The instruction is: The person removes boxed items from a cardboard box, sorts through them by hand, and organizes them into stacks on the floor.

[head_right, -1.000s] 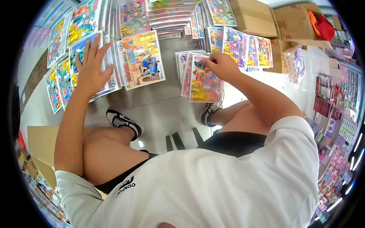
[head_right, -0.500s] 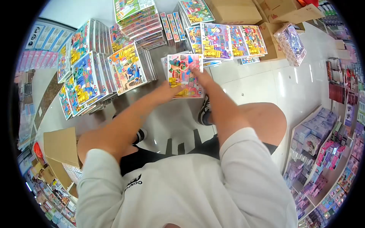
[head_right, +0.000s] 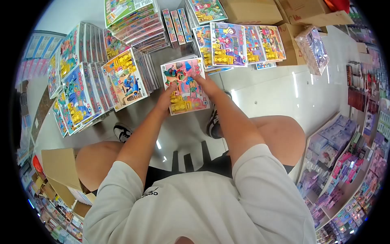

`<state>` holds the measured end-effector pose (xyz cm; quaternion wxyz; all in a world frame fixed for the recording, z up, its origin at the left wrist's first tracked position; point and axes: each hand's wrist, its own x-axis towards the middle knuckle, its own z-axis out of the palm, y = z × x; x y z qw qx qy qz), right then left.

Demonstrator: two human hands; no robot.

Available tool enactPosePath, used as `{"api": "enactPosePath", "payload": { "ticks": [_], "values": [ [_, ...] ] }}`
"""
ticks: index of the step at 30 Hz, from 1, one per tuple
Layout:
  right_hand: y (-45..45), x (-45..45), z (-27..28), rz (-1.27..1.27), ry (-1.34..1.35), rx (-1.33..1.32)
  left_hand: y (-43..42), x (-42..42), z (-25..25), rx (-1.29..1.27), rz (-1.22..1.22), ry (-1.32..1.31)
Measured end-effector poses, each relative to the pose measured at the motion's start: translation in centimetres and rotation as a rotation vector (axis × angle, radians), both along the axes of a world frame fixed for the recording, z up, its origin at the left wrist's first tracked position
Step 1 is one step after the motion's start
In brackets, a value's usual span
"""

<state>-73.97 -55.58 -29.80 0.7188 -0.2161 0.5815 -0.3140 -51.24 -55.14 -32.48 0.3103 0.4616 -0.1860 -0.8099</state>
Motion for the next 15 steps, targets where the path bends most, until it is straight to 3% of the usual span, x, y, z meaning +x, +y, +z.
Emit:
{"api": "enactPosePath", "payload": {
  "ticks": [3,6,9,11,13,15],
  "values": [
    [0.1,0.1,0.7,-0.141,-0.267,0.181,0.3,0.4,-0.8,0.042,-0.005,0.133],
    [1.3,0.3,-0.1,-0.305,-0.266,0.048,0.8,0.7,0.6,0.115,0.029,0.195],
    [2.3,-0.8,-2.1,-0.405,-0.335,0.211,1.4,0.9,1.4,0.16,0.092,0.245],
    [2.5,-1.6,-5.8,-0.353,-0.187,0.232,1.6,1.1,1.0,0.183,0.1,0.249],
    [2.0,-1.4,-5.4,-0.312,0.005,0.287,1.9,1.0,0.2,0.216,0.067,0.218],
    [1.4,-1.2,-5.4,-0.32,0.032,0.298,2.0,0.9,-0.5,0.225,0.084,0.267]
  ]
}}
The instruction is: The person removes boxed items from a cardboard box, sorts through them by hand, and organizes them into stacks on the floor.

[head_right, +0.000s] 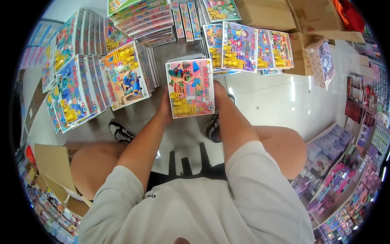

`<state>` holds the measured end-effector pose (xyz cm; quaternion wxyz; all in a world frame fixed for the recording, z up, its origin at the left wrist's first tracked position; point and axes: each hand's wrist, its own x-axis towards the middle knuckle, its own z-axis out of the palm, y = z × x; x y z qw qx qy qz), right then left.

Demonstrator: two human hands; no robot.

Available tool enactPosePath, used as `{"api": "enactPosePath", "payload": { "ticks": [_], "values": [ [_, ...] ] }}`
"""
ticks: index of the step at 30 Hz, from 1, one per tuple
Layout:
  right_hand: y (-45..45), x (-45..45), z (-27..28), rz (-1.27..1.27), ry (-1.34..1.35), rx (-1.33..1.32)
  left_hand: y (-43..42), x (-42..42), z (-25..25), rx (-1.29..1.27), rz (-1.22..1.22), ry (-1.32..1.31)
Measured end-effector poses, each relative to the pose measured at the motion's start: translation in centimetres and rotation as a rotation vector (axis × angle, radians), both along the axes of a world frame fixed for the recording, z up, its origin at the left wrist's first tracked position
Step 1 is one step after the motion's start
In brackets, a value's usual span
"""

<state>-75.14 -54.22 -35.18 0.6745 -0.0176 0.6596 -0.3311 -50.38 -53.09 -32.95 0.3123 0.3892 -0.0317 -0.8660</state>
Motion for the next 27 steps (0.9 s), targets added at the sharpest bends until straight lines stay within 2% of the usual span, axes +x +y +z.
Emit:
{"api": "enactPosePath", "payload": {
  "ticks": [2,5,8,14,15,17,19,21,23,25,27],
  "values": [
    [-0.3,-1.0,-2.9,0.055,0.011,0.005,0.2,0.0,-0.9,0.008,0.004,0.028],
    [-0.6,-1.3,-5.8,0.066,-0.056,0.12,-0.2,0.0,-2.2,0.156,0.016,0.125],
    [-1.2,-1.1,-6.3,0.088,-0.045,0.115,-0.2,0.1,-3.4,0.243,0.011,0.157],
    [-0.4,-0.3,-8.1,0.096,0.0,0.076,-0.1,-0.3,-0.6,0.209,0.024,0.061],
    [-0.5,0.1,-8.4,0.101,0.012,0.055,1.2,0.2,-3.8,0.314,0.134,0.048],
    [-0.4,1.0,-8.7,0.119,0.052,0.01,2.1,1.7,-5.9,0.279,0.229,0.173],
    [-0.2,2.2,-9.5,0.149,0.107,-0.059,2.2,2.1,-5.6,0.202,0.319,0.228],
    [-0.4,3.9,-10.6,0.177,0.154,-0.139,3.4,3.4,-7.9,0.077,0.394,0.409],
    [-1.1,5.3,-12.2,0.201,0.194,-0.219,1.4,2.1,-3.3,0.211,0.533,0.177],
    [-2.3,6.2,-13.7,0.217,0.209,-0.284,1.9,3.3,-5.8,0.137,0.562,0.395],
    [-3.9,6.2,-13.7,0.231,0.156,-0.315,3.9,5.4,-12.0,0.065,0.578,0.546]
  ]
}}
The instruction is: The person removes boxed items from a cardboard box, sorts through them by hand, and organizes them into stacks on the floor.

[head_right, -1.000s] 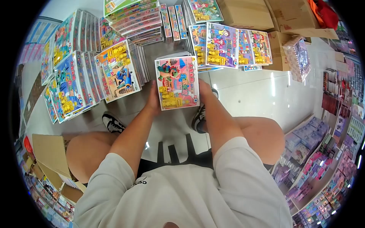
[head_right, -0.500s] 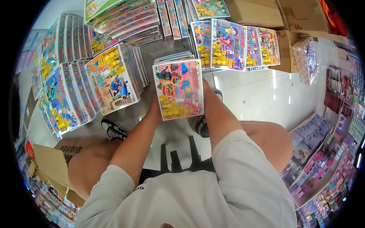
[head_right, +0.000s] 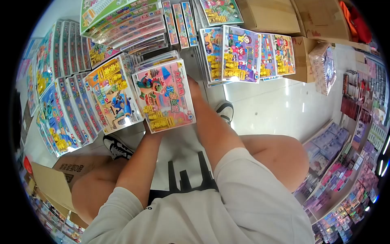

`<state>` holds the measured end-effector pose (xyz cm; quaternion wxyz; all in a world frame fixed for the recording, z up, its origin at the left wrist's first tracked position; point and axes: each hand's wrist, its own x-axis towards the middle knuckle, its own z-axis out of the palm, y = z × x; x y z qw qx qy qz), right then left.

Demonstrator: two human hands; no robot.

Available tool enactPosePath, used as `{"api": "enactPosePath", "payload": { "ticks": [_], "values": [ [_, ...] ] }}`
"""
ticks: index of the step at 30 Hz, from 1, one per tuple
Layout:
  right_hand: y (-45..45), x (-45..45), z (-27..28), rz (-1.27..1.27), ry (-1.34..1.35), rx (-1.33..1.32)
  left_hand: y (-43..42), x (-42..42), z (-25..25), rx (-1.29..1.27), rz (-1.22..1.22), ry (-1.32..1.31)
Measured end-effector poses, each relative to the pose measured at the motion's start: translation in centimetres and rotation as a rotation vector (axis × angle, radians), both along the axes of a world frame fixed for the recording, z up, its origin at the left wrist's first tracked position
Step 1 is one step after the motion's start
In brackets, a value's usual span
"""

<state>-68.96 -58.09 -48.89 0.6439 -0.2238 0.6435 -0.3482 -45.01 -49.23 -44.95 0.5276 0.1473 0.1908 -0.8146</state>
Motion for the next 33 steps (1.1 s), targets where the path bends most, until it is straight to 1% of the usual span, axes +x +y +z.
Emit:
{"api": "enactPosePath", "payload": {
  "ticks": [1,2,3,4,5,7,8,11,12,13,15,16,18,19,20,21,22,23,24,25,26,27,28,29,32,33],
  "values": [
    [-1.5,0.5,4.0,-0.039,-0.051,0.084,-1.3,-0.7,1.8,0.108,0.023,-0.091],
    [-3.0,1.1,8.4,-0.084,-0.099,0.168,-3.8,-2.3,5.6,0.217,0.043,-0.18],
    [-4.7,1.8,13.1,-0.133,-0.144,0.252,-5.4,-3.4,7.8,0.323,0.066,-0.268],
    [-5.2,1.8,12.7,-0.085,-0.106,0.225,-5.7,-3.5,7.6,0.271,0.054,-0.298],
    [-5.2,1.8,12.4,-0.124,-0.146,0.223,-6.0,-3.7,7.4,0.281,0.075,-0.303],
    [-5.7,2.2,12.6,-0.203,-0.226,0.217,-8.0,-4.9,10.1,0.302,0.118,-0.314],
    [-5.5,2.1,11.8,-0.235,-0.28,0.203,-9.1,-5.7,12.2,0.487,0.145,-0.345],
    [-4.3,1.8,9.1,-0.326,-0.37,0.148,-8.5,-5.8,10.9,0.362,0.149,-0.296],
    [-3.7,2.2,8.5,-0.422,-0.44,0.135,-8.1,-5.7,9.8,0.254,0.128,-0.272],
    [-3.1,2.7,7.2,-0.518,-0.509,0.12,-8.0,-5.9,9.4,0.221,0.111,-0.307],
    [-0.2,3.1,-4.3,-0.374,-0.085,-0.114,-8.3,-6.2,9.2,0.151,0.076,-0.376],
    [-0.3,3.5,-4.5,-0.504,-0.237,-0.047,-8.4,-6.2,9.3,0.163,0.04,-0.389],
    [-1.0,4.0,-1.4,-0.701,-0.555,0.13,-8.8,-6.3,9.8,0.204,-0.019,-0.305],
    [-1.7,4.2,1.8,-0.703,-0.543,0.141,-8.9,-6.2,10.0,0.225,-0.052,-0.266],
    [-2.7,4.3,5.2,-0.705,-0.532,0.147,-8.5,-6.0,8.7,0.151,-0.069,-0.175],
    [-3.2,4.2,6.2,-0.71,-0.522,0.154,-8.7,-5.9,8.9,0.127,-0.062,-0.151],
    [-3.1,4.1,4.7,-0.694,-0.764,0.132,-8.6,-6.0,9.0,0.106,-0.058,-0.128],
    [-3.2,4.3,4.5,-0.735,-0.767,0.155,-8.6,-6.2,9.0,0.087,-0.052,-0.104],
    [-3.7,4.6,5.6,-0.775,-0.769,0.18,-9.1,-6.6,9.7,0.208,-0.046,-0.237],
    [-3.8,4.7,5.9,-0.812,-0.772,0.208,-9.2,-6.9,9.9,0.235,-0.053,-0.256],
    [-3.8,4.7,6.2,-0.796,-0.834,0.187,-9.4,-7.0,10.1,0.262,-0.057,-0.276],
    [-3.5,4.9,4.4,-0.786,-0.826,0.17,-9.4,-7.1,10.2,0.289,-0.059,-0.298],
    [-2.8,5.1,1.0,-0.777,-0.818,0.156,-9.3,-7.1,9.9,0.271,-0.067,-0.297],
    [-2.6,5.2,0.2,-0.761,-0.778,0.164,-9.1,-7.2,9.3,0.252,-0.074,-0.295],
    [-2.5,4.7,1.2,-0.696,-0.589,0.238,-9.0,-7.1,8.8,0.237,-0.072,-0.237],
    [-2.3,4.6,2.2,-0.699,-0.531,0.224,-9.1,-7.2,9.1,0.236,-0.066,-0.235]
  ]
}}
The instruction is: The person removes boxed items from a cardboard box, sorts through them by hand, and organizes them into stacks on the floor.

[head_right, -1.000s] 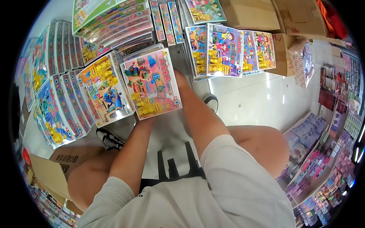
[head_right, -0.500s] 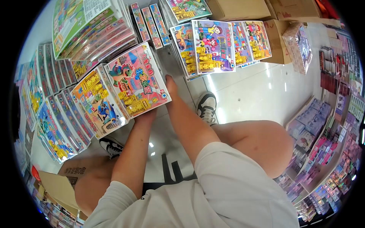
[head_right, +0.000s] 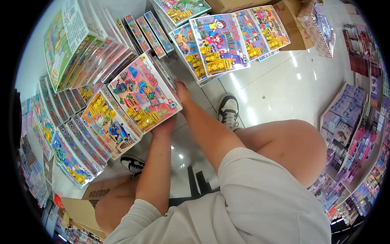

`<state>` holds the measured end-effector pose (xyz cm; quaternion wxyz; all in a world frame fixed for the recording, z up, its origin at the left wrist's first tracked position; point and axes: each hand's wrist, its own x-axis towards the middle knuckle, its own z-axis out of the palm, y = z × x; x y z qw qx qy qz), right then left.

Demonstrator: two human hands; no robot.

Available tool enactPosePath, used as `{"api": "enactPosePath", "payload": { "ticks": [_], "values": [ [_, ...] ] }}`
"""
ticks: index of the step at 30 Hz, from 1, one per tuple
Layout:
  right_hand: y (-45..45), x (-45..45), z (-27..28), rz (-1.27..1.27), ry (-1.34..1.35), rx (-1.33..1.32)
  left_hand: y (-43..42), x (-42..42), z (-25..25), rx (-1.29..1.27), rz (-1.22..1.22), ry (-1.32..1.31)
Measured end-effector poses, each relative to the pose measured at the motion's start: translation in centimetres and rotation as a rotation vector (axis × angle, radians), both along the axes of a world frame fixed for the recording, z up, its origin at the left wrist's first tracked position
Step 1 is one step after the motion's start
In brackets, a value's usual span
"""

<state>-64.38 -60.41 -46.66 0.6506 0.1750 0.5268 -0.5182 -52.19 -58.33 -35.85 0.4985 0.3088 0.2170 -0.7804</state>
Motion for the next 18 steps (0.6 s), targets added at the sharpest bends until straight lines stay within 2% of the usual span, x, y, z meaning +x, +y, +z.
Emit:
{"api": "enactPosePath", "payload": {
  "ticks": [2,5,8,11,14,16,18],
  "values": [
    [0.7,-0.2,1.8,0.006,0.122,0.013,-0.5,-0.6,1.1,-0.009,0.01,-0.021],
    [2.3,-0.2,1.4,0.116,0.189,0.134,0.0,-0.3,0.1,-0.078,-0.057,-0.075],
    [1.6,1.1,1.7,-0.013,-0.088,0.051,-0.6,-0.6,2.0,-0.013,-0.016,-0.066],
    [0.8,0.2,1.9,0.014,-0.35,-0.018,-0.9,-1.0,3.8,0.049,0.053,-0.105],
    [-2.0,-1.1,10.8,0.04,-0.275,0.107,-0.4,-0.2,1.7,-0.003,0.045,-0.07],
    [-1.4,-1.2,8.3,0.126,-0.42,-0.008,-0.3,0.4,0.6,-0.004,0.036,-0.055],
    [-0.9,-1.3,8.7,0.124,-0.387,0.017,-0.4,0.6,0.5,0.046,0.037,-0.095]
  ]
}}
